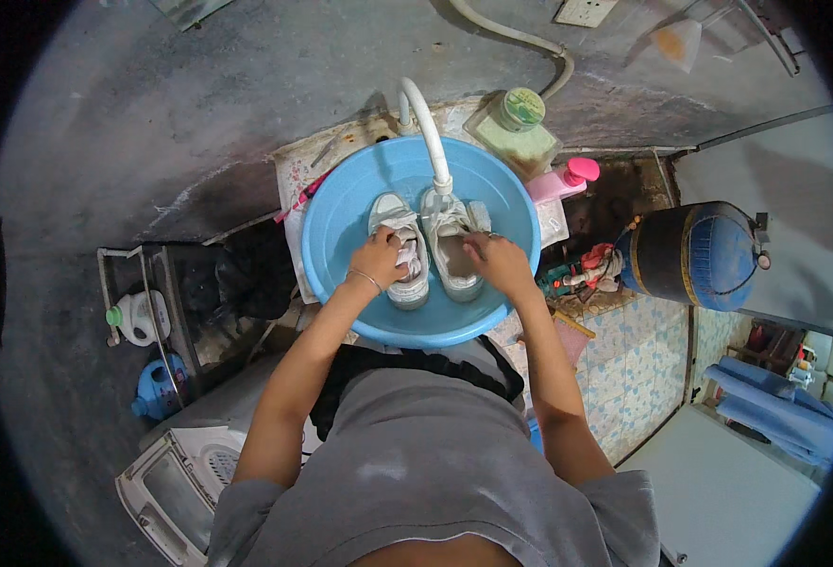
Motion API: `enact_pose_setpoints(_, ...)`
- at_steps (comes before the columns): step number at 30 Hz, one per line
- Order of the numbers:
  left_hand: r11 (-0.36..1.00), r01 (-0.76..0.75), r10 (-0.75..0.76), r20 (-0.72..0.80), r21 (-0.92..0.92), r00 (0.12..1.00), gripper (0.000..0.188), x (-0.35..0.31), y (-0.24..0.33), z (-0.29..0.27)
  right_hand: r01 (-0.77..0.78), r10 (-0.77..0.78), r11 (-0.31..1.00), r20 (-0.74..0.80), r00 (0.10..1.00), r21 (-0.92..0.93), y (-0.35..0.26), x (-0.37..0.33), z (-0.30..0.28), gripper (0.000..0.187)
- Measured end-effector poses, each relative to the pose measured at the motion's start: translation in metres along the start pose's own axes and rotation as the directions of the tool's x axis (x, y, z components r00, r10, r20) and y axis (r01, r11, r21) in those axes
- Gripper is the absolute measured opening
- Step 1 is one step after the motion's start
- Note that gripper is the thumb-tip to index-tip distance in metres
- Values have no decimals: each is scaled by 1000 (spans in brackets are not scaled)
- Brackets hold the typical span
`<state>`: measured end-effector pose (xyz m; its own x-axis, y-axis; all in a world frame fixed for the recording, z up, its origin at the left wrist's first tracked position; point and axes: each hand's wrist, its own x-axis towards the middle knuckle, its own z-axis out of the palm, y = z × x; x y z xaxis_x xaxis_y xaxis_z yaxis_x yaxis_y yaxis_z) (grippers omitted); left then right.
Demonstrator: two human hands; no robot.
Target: The person washes a pair of white sneakers in a blue basin filled with water. They scrub the shoes with a brush, apply liquid detergent, and remove the laces from one shoe to clean it more thoroughly.
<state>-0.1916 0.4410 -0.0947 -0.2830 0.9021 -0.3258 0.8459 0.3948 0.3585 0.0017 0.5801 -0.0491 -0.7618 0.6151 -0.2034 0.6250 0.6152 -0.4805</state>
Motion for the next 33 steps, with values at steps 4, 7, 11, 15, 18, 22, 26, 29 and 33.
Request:
enact_pose_setpoints(4, 999, -30, 29, -34, -36, 999, 42, 2, -4, 3, 37, -35, 998, -34, 999, 53, 3, 8, 7, 24)
enact_pose_setpoints(7, 990, -25, 26, 0, -136, 1000, 38, 0, -7, -5, 14, -14, 997, 0, 1000, 78, 0, 17, 16, 23)
enact_pose_setpoints(11, 939, -117, 105, -53, -324, 993, 33, 1, -26, -8, -24, 23, 1000, 35, 999, 17, -5, 24, 17, 21)
enact_pose_setpoints(15, 821, -169, 125, -117, -546, 985, 28, 2, -41, -7, 20, -18, 994, -19, 1000, 110, 1, 24, 22, 20)
enact_pose_setpoints(18, 661, -117, 67, -97, -741, 993, 30, 5, -45, -23, -4, 4, 995, -2, 1000, 104, -4, 24, 16, 21)
enact_pose_setpoints(22, 374, 89, -39, 80, -923, 996, 22, 5, -42, -52, 26, -24, 978, -11, 1000, 209, -10, 22, 10, 21)
enact_pose_setpoints(26, 206, 245, -145, 218, -947, 965, 25, 7, -39, -58, 32, -21, 860, -27, 999, 510, -14, 23, 11, 27)
enact_pose_setpoints(29, -64, 282, -199, 289, -957, 936, 28, 3, -25, -62, 4, 0, 608, -6, 1000, 794, -13, 25, 20, 32)
enact_pose_setpoints(33, -276, 196, -164, 247, -941, 955, 41, 6, -41, -61, -14, -4, 523, 19, 1000, 852, -26, 30, 27, 30)
